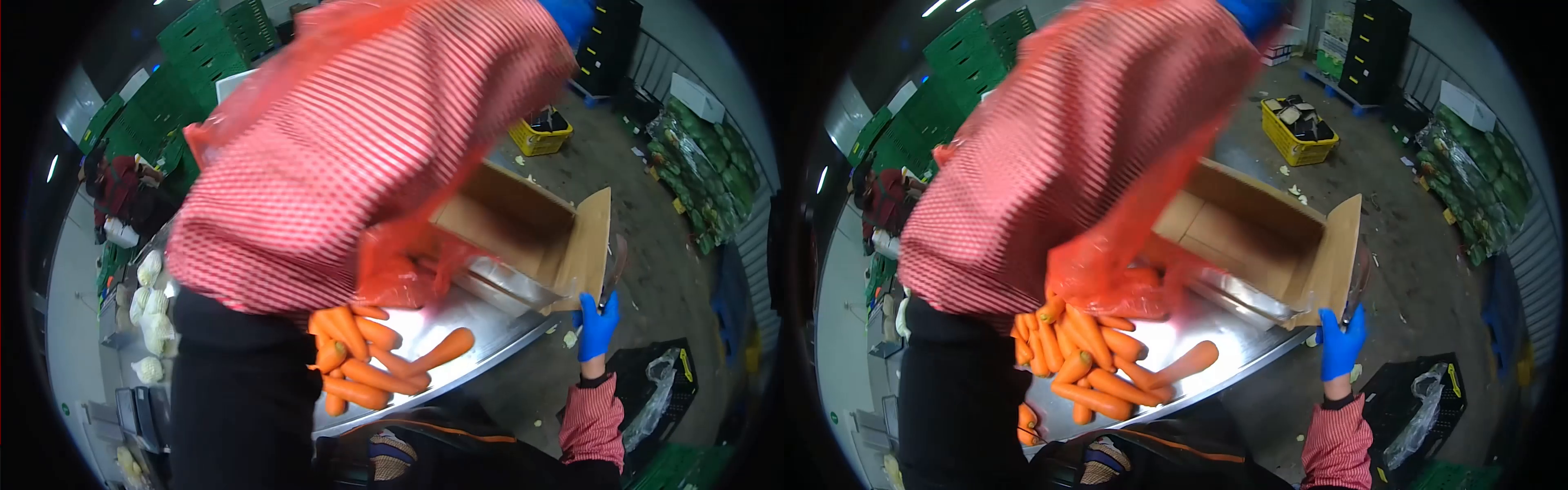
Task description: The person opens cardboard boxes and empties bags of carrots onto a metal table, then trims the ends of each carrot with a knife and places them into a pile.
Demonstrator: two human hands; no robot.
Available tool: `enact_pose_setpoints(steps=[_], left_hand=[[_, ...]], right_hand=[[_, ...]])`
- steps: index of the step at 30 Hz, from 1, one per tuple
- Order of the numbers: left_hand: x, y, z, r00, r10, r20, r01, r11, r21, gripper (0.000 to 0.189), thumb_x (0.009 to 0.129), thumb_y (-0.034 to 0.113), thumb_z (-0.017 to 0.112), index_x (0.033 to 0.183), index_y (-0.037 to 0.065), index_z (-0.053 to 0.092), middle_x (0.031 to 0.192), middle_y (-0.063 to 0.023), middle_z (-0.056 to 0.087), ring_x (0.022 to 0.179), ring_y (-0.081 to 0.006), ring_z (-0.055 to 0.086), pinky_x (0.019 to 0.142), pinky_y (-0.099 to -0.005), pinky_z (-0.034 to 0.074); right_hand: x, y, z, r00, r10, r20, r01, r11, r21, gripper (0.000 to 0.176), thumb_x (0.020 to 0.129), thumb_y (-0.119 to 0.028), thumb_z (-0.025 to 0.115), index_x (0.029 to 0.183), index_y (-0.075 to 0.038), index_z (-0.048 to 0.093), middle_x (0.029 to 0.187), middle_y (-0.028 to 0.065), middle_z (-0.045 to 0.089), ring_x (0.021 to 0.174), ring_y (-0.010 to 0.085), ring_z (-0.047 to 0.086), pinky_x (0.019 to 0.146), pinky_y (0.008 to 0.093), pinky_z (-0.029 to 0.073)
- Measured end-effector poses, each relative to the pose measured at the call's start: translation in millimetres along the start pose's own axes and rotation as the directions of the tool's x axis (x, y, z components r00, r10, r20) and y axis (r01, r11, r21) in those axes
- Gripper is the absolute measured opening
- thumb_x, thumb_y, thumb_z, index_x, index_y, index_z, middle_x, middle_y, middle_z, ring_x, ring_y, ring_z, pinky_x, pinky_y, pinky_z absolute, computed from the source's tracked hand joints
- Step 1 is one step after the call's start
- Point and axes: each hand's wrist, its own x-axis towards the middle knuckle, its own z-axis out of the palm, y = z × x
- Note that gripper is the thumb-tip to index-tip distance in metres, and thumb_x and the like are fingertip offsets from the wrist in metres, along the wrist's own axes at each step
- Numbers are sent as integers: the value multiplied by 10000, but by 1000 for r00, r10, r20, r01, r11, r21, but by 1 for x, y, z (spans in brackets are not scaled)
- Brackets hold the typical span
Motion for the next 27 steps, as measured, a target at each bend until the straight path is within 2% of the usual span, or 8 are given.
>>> enact_pose_setpoints(steps=[5,8,10,13,15,17,22,27], left_hand=[[-59,-32,177,859,118,498,-165,985,51,349,901,401,525,924,71,632,942,-172,634,895,-350,611,797,-418,490],[-93,-16,158,433,-176,884,-24,978,207,408,880,439,575,1089,92,624,1049,-166,624,1012,-331,594,876,-409,468],[-104,-2,100,491,-322,810,123,945,302,489,864,478,592,1154,84,606,1120,-155,606,1062,-325,580,918,-389,454],[-146,2,22,855,-368,366,292,924,247,573,797,298,730,1276,61,523,1211,-141,556,1120,-294,544,961,-380,426],[-198,-4,-16,964,-249,92,176,858,482,836,675,372,818,1347,52,437,1222,-163,492,1130,-322,493,983,-377,407],[-260,-11,-40,944,-326,54,222,747,627,1106,569,464,861,1433,37,317,1341,-191,410,1251,-368,389,1049,-437,343],[-363,-22,-41,793,-601,-98,520,585,622,1208,570,382,890,1488,59,176,1503,-168,240,1339,-326,305,1070,-422,328],[-383,-62,-32,553,-795,-248,832,508,224,1050,683,162,825,1496,93,162,1345,-187,437,1020,-249,584,789,-342,535]], right_hand=[[56,-66,-63,995,-90,-48,97,979,182,230,910,-249,607,1043,-68,561,624,-19,490,456,55,432,394,211,303],[111,-102,-52,982,-126,-140,121,992,-44,207,909,-249,605,1022,-78,573,625,-13,505,471,59,457,397,211,307],[141,-115,-34,995,-94,-21,89,979,-182,232,888,-270,634,1012,-83,577,653,-17,524,470,59,452,397,214,305],[172,-128,12,959,131,251,27,841,-541,392,825,-323,699,1100,-76,567,854,48,635,618,124,583,508,254,441],[192,-105,44,875,-25,484,351,720,-599,590,764,-398,732,1216,-76,532,1068,142,648,906,257,651,744,346,518],[195,-121,83,757,66,651,552,470,-689,743,706,-471,749,1291,-90,495,1192,215,594,1119,352,572,928,411,462],[190,-96,158,553,211,806,813,74,-577,810,687,-508,731,1328,-100,449,1195,172,589,1007,354,609,854,413,501],[202,-44,164,580,150,801,788,147,-598,458,772,-436,646,1091,-112,592,1045,133,651,935,349,637,789,421,522]])
